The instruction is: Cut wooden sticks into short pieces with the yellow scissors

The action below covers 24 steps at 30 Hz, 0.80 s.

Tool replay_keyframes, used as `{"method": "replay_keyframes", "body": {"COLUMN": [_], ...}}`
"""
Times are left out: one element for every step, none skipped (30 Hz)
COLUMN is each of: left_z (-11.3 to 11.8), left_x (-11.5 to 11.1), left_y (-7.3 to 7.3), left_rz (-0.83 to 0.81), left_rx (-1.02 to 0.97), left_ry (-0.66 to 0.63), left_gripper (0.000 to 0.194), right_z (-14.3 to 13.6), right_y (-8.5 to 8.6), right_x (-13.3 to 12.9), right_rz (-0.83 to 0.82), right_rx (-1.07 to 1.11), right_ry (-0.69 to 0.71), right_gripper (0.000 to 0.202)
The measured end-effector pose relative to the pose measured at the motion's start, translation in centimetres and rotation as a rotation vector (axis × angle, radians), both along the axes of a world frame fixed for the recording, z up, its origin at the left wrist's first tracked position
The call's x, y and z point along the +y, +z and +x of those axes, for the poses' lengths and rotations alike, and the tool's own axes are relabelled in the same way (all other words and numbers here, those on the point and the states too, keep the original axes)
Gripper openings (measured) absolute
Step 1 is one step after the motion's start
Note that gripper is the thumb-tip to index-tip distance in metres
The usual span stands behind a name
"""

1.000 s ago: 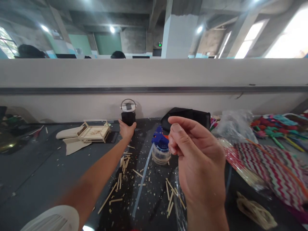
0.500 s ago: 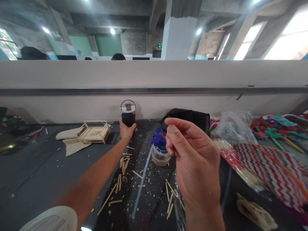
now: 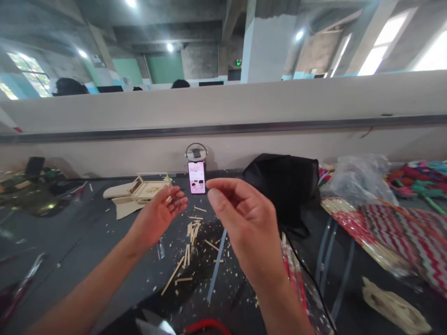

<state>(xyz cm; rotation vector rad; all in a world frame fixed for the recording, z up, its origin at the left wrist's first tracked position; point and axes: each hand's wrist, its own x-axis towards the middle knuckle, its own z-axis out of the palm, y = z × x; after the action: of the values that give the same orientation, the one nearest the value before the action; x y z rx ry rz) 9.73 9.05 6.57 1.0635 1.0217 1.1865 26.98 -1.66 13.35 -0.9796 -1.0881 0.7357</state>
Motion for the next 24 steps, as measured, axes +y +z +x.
{"method": "replay_keyframes", "body": {"left_z": [-0.7,-1.3,-1.7,-2.0,-2.2,-2.4,-2.5,-2.6,-2.7,-2.8,-2.9,-3.0,-3.1,-3.2,-3.2,-3.2,-3.1,-3.0,-2.9,-2.8,-2.8,-2.9,-3.0,-3.3], "left_x": [-1.6,-3.1,-4.4,-5.5,-6.5,-7.3,-7.9,-8.4,-8.8,-9.2,-9.4,-9.7,-9.9,-10.1,-10.3,-10.6,-10.8,-11.0,-11.3,-11.5,-11.7,-11.9,-12.1,-12.2], "left_y": [0.6,1.1,1.7,2.1,2.5,2.9,3.3,3.6,3.9,4.2,4.4,4.6,4.7,4.7,4.7,4.5,4.3,3.9,3.5,3.1,2.6,2.1,1.7,1.2], "left_rz": [-0.095,-0.166,-0.217,-0.249,-0.265,-0.279,-0.289,-0.3,-0.312,-0.322,-0.329,-0.332,-0.332,-0.333,-0.332,-0.331,-0.328,-0.322,-0.315,-0.309,-0.307,-0.311,-0.319,-0.33], "left_rx": [-0.177,-0.298,-0.381,-0.452,-0.502,-0.536,-0.561,-0.577,-0.584,-0.587,-0.587,-0.586,-0.587,-0.591,-0.596,-0.601,-0.603,-0.603,-0.599,-0.592,-0.581,-0.566,-0.545,-0.522], "left_ry": [-0.05,-0.067,-0.082,-0.092,-0.102,-0.105,-0.103,-0.1,-0.097,-0.096,-0.098,-0.098,-0.095,-0.091,-0.086,-0.081,-0.076,-0.071,-0.063,-0.056,-0.048,-0.045,-0.044,-0.047], "left_gripper": [0.04,0.036,0.032,0.031,0.032,0.033,0.035,0.036,0.038,0.039,0.039,0.04,0.04,0.04,0.041,0.041,0.042,0.042,0.042,0.042,0.041,0.041,0.04,0.041], "right_z": [-0.7,-1.4,-2.1,-2.7,-3.3,-3.9,-4.4,-4.8,-5.1,-5.4,-5.7,-6.0,-6.2,-6.5,-6.8,-7.1,-7.4,-7.7,-8.0,-8.3,-8.5,-8.8,-9.0,-9.3], "right_y": [-0.1,-0.2,-0.4,-0.5,-0.6,-0.7,-0.9,-1.1,-1.3,-1.5,-1.7,-1.9,-2.2,-2.4,-2.7,-2.9,-3.2,-3.5,-3.7,-4.0,-4.3,-4.6,-4.9,-5.2], "right_x": [-0.1,-0.1,-0.2,-0.3,-0.4,-0.5,-0.6,-0.8,-0.9,-1.0,-1.0,-1.0,-1.0,-1.0,-0.9,-0.9,-0.8,-0.8,-0.7,-0.7,-0.7,-0.8,-0.8,-0.8], "right_rz": [-0.016,-0.029,-0.036,-0.036,-0.031,-0.022,-0.012,-0.005,0.001,0.007,0.012,0.016,0.017,0.013,0.006,-0.004,-0.015,-0.025,-0.031,-0.038,-0.049,-0.066,-0.085,-0.105], "right_rx": [-0.069,-0.141,-0.214,-0.283,-0.349,-0.411,-0.471,-0.528,-0.578,-0.617,-0.645,-0.665,-0.678,-0.689,-0.704,-0.724,-0.747,-0.77,-0.79,-0.809,-0.824,-0.834,-0.84,-0.844], "right_ry": [0.024,0.048,0.072,0.094,0.115,0.135,0.147,0.156,0.166,0.174,0.181,0.187,0.192,0.194,0.189,0.179,0.164,0.143,0.121,0.108,0.109,0.123,0.144,0.17], "right_gripper": [0.01,0.01,0.01,0.01,0.01,0.011,0.012,0.014,0.016,0.017,0.019,0.019,0.018,0.017,0.015,0.013,0.013,0.013,0.012,0.011,0.01,0.01,0.01,0.01]}}
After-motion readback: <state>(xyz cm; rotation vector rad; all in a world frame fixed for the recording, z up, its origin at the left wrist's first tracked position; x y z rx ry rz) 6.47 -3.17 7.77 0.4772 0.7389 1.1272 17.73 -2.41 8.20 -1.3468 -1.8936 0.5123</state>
